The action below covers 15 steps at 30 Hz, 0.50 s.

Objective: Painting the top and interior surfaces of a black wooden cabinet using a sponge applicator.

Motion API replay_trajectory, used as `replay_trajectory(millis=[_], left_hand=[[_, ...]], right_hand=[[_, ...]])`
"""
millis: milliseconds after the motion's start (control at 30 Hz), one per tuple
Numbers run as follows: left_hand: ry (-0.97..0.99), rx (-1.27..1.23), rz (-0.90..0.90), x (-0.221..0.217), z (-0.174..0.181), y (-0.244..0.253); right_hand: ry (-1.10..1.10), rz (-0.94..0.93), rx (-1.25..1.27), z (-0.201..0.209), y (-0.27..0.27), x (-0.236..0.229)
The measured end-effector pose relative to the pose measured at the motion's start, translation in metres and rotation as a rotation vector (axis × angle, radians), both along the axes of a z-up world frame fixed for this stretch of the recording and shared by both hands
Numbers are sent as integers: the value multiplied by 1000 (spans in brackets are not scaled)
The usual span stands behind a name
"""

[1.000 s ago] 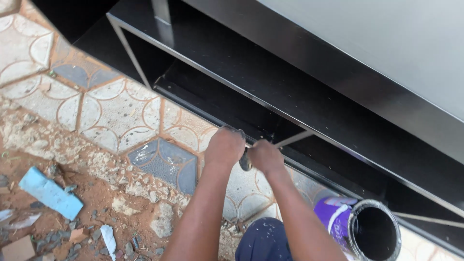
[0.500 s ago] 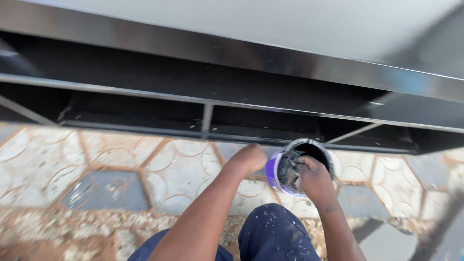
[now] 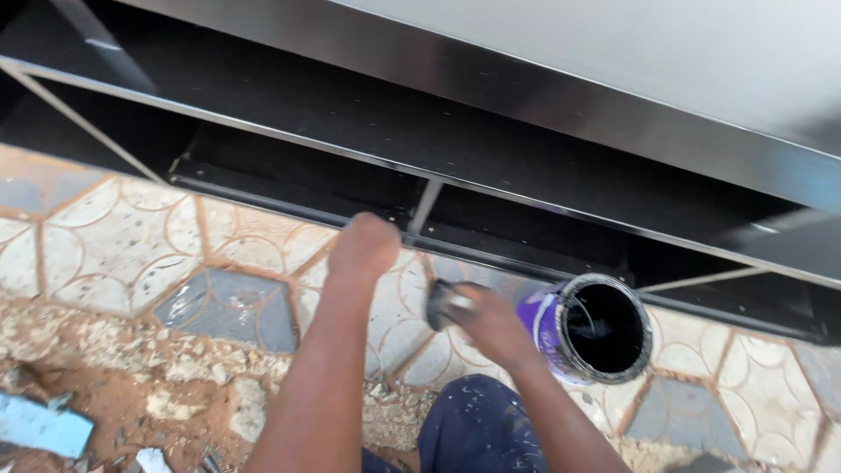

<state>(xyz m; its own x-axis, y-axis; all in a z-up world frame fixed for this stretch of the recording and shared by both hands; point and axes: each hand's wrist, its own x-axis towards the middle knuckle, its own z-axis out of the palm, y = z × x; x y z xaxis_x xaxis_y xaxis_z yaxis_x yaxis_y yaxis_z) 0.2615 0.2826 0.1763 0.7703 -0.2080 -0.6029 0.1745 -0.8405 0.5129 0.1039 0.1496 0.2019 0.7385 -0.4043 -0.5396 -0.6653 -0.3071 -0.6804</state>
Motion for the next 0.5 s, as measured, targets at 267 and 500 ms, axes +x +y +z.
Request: replay_trajectory(millis=[267, 500], left_hand=[[-108, 5, 207, -5, -11, 99], [133, -231, 495, -8, 37, 82]], right_hand=[[51, 550, -798, -211, 14, 296], [246, 949, -898, -346, -49, 367]])
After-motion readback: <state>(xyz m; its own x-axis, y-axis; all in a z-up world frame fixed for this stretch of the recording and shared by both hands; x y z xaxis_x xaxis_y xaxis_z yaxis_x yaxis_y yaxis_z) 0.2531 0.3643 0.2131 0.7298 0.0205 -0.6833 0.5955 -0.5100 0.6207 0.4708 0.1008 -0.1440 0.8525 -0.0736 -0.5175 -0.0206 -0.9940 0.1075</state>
